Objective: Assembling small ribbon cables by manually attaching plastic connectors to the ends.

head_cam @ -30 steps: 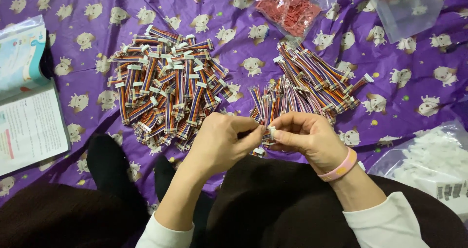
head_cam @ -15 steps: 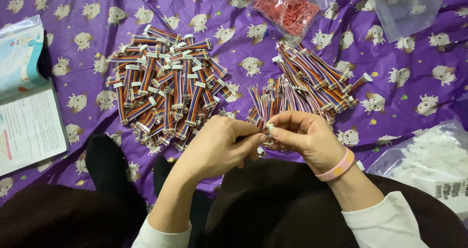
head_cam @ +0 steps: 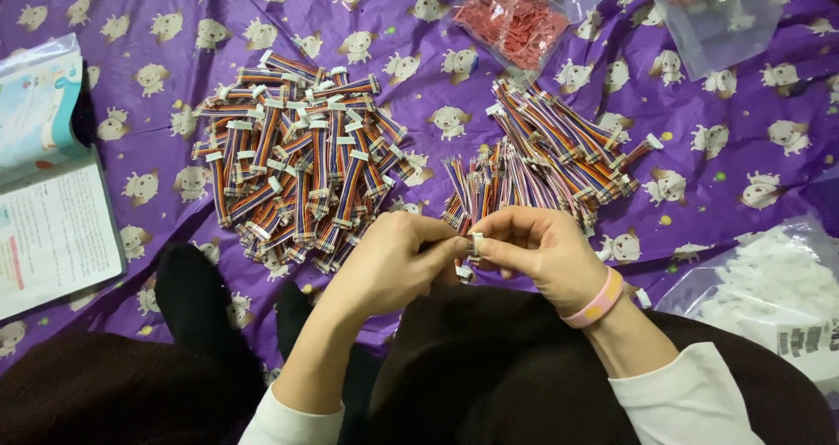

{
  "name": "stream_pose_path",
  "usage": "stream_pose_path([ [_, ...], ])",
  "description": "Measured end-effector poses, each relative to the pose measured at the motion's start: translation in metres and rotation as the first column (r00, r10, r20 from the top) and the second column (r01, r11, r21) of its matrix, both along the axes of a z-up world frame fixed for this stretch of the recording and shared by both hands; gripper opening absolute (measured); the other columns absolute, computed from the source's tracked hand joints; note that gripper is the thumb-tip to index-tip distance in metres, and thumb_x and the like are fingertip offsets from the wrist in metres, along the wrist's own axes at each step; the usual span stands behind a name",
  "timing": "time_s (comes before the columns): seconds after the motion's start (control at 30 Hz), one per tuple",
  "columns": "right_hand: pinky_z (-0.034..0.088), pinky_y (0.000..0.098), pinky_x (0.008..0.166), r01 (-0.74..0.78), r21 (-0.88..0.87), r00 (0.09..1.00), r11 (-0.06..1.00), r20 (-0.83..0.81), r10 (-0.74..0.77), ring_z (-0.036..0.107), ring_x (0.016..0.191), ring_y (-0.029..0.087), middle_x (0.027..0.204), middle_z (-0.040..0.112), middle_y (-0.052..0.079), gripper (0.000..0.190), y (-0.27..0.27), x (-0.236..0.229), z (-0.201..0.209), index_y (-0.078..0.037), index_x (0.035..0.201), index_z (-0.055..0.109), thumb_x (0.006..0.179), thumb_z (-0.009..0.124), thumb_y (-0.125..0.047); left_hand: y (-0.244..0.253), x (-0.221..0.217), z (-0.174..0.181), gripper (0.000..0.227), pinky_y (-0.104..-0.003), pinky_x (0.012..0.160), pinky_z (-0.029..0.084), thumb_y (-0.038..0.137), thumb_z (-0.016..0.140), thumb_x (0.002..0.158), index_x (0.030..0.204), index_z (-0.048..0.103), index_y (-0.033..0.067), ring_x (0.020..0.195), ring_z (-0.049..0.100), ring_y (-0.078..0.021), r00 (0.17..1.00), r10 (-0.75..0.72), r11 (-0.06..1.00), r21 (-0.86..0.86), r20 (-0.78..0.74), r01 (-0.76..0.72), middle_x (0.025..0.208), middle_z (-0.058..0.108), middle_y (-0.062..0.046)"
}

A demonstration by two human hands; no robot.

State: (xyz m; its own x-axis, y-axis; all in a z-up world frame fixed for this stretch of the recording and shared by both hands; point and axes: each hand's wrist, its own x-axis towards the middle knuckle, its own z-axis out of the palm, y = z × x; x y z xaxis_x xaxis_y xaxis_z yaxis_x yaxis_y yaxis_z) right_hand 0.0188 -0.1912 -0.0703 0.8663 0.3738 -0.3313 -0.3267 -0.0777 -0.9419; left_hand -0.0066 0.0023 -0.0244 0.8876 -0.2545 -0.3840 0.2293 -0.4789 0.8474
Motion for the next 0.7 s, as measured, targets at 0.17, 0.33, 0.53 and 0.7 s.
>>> stream_pose_path([
  [0.17,0.050,0.0231,0.049,-0.008,-0.013,1.000,1.000,-0.009,0.007,0.061,0.055,0.015,0.065,0.067,0.013,0.016,0.000,0.000,0.004,0.006,0.089,0.070,0.074,0.072,0.002,0.000,0.002,0.009,0.022,-0.029,0.055,0.053,0.024,0.054,0.084,0.079,0.073,0.0123,0.047,0.065,-0.0178,0.998,-0.040,0.999,0.013,-0.051,0.041,0.058,0.070,-0.003],
  [0.33,0.051,0.0250,0.052,-0.010,-0.007,1.000,1.000,-0.030,0.010,0.062,0.057,0.016,0.066,0.067,0.014,0.017,0.003,0.000,0.006,0.006,0.091,0.070,0.074,0.071,0.002,0.002,0.006,0.031,0.027,-0.035,0.063,0.052,0.027,0.053,0.086,0.072,0.071,0.0133,0.056,0.068,-0.0283,0.985,-0.161,0.963,0.208,-0.062,0.170,0.057,0.068,-0.006],
  [0.53,0.049,0.0223,0.050,0.017,0.003,1.000,1.000,0.002,-0.017,0.058,0.054,0.013,0.063,0.065,0.011,0.016,0.001,0.000,0.004,0.005,0.090,0.070,0.074,0.071,0.002,-0.004,0.006,0.020,0.027,-0.038,0.061,0.052,0.025,0.052,0.084,0.065,0.068,0.0137,0.061,0.068,-0.0341,0.989,-0.145,0.973,0.189,0.043,0.134,0.056,0.068,-0.005],
  [0.7,0.047,0.0213,0.046,0.044,0.035,0.999,0.998,-0.005,-0.044,0.056,0.048,0.012,0.059,0.064,0.012,0.017,0.005,-0.005,0.001,0.008,0.090,0.069,0.074,0.072,0.003,-0.004,0.005,0.013,0.026,-0.034,0.061,0.051,0.021,0.053,0.084,0.065,0.069,0.0133,0.057,0.067,-0.0299,0.993,-0.103,0.987,0.132,0.062,0.094,0.054,0.067,-0.005],
])
